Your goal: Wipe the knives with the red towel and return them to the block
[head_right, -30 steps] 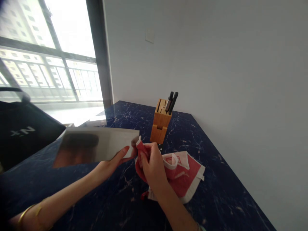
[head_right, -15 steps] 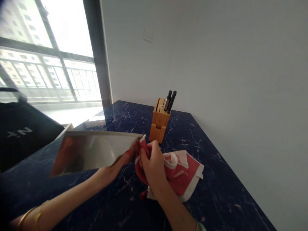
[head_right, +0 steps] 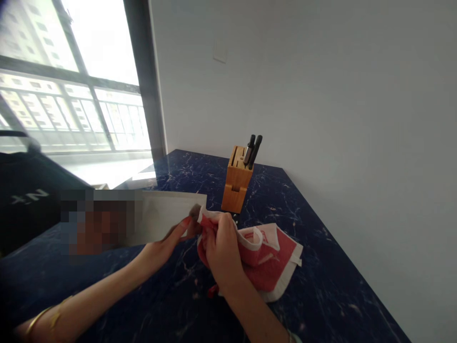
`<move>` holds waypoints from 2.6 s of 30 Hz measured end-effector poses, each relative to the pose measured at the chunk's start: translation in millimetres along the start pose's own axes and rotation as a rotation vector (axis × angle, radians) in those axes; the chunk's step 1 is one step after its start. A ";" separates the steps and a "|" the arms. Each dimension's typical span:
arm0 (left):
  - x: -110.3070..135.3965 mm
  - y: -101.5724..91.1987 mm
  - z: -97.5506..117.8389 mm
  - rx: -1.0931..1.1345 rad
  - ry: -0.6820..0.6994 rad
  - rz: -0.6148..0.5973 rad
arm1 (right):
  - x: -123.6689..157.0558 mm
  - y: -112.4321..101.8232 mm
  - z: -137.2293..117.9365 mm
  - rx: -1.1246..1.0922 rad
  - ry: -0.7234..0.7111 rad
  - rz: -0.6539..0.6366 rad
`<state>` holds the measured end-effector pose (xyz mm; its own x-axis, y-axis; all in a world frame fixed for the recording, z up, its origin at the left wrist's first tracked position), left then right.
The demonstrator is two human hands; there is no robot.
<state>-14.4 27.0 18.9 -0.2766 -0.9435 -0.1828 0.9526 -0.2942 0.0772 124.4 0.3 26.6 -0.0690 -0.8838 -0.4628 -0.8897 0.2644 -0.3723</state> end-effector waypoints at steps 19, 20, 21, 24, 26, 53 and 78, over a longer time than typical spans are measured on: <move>-2.7 -5.4 13.5 0.261 -0.086 0.013 | -18.0 -30.2 21.3 0.217 0.131 0.157; -2.8 -5.3 14.1 0.260 -0.085 0.014 | -19.8 -33.3 24.6 0.237 0.152 0.168; -2.9 -5.2 14.5 0.262 -0.087 0.016 | -21.4 -36.0 27.9 0.252 0.173 0.172; -4.1 -5.9 14.6 0.280 -0.088 0.033 | -24.2 -41.4 36.5 0.274 0.214 0.172; -6.2 -8.9 14.7 0.297 -0.080 0.059 | -24.8 -42.7 41.6 0.284 0.224 0.169; -7.1 -23.3 32.4 0.739 -0.427 -0.420 | -5.7 -65.6 -94.3 0.301 -0.416 -0.333; -8.6 -23.3 11.7 -1.287 0.302 -0.290 | -224.5 -183.5 -217.3 0.616 -0.673 0.708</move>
<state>-35.8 40.2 30.2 -0.6060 -0.7535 -0.2550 0.3531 0.0325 -0.9350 205.1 66.3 373.6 -0.0452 -0.1271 -0.9909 -0.3639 0.9258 -0.1021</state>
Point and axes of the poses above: each hand's wrist, its own x-axis away from the middle knuckle, its own y-axis out of the palm, z = x × y, the point moved 2 cm from there along -x, towards the middle knuckle, and after that the axes turned 4 degrees about -z, right-handed, at the moved point
